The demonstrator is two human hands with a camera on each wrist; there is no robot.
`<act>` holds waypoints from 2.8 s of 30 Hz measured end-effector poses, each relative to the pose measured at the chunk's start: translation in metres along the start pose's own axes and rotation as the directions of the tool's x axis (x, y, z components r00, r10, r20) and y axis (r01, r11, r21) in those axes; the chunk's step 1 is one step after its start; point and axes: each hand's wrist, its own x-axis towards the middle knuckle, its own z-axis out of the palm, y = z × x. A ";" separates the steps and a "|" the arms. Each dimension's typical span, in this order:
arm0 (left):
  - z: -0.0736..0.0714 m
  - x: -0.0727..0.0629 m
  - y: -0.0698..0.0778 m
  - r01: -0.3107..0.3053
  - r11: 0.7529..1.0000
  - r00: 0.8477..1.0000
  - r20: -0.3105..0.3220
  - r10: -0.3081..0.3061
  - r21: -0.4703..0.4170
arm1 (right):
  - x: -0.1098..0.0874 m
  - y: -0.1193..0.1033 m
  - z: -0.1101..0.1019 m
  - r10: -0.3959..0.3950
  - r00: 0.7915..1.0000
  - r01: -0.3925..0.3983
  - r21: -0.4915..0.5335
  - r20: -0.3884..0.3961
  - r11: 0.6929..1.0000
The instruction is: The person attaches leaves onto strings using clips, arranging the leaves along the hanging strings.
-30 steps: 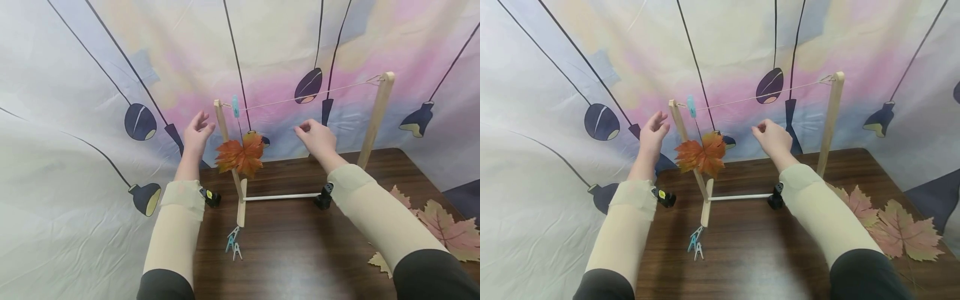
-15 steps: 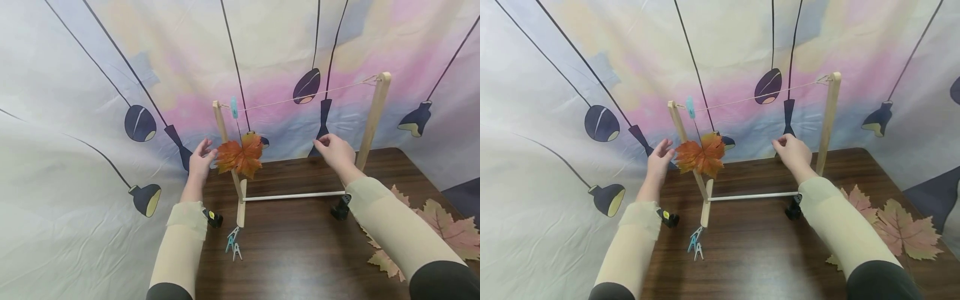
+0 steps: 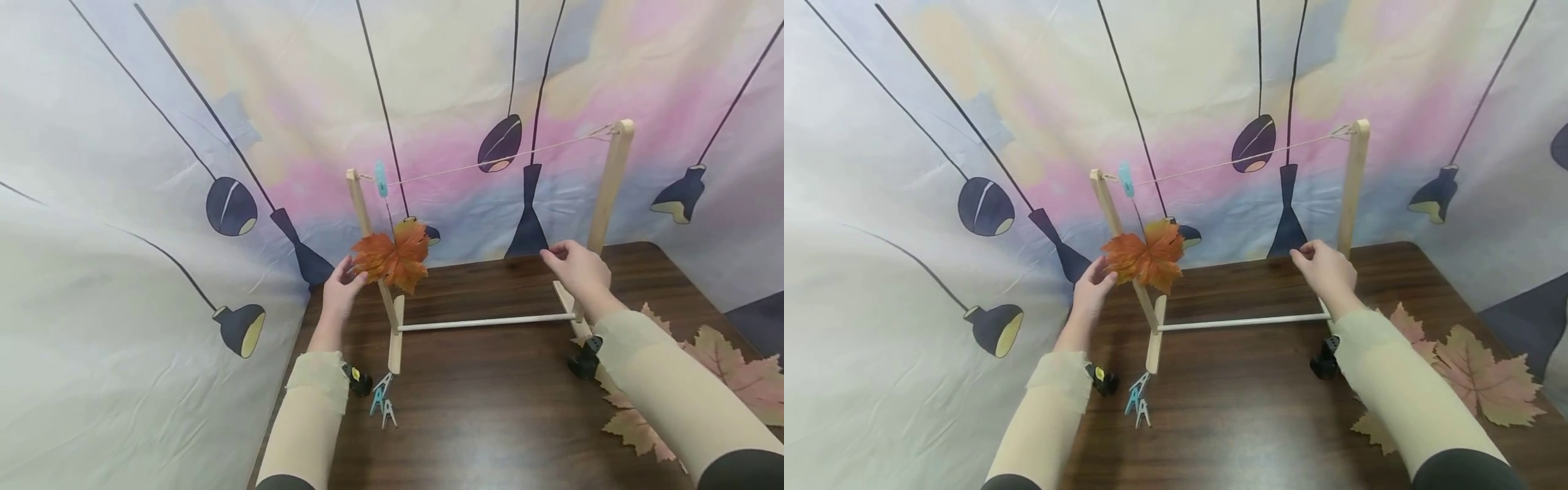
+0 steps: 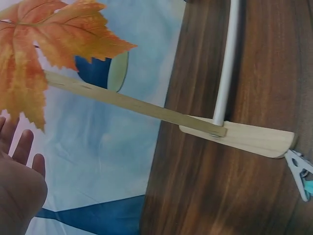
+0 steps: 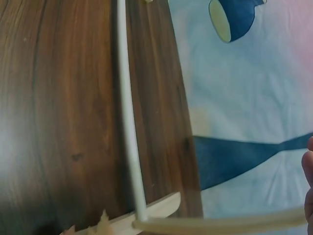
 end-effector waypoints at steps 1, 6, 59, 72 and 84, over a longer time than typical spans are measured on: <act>0.001 -0.001 -0.003 0.001 1.000 1.000 0.000 -0.001 0.011 | -0.001 0.004 0.000 0.004 1.000 -0.004 -0.001 0.005 1.000; 0.005 -0.008 -0.023 0.054 0.994 0.998 -0.020 -0.053 0.098 | -0.008 0.027 0.004 0.009 0.999 -0.008 -0.032 0.043 0.999; -0.008 -0.108 -0.158 0.279 0.922 0.959 -0.022 -0.283 0.269 | -0.102 0.164 0.033 0.102 0.995 -0.102 0.010 -0.005 0.995; -0.021 -0.136 -0.169 0.315 0.894 0.948 -0.070 -0.310 0.318 | -0.113 0.182 0.029 0.214 0.976 -0.216 0.041 0.034 0.976; -0.006 -0.164 -0.178 0.259 0.871 0.966 -0.113 -0.233 0.417 | -0.126 0.193 0.023 0.181 0.983 -0.180 0.039 -0.029 0.983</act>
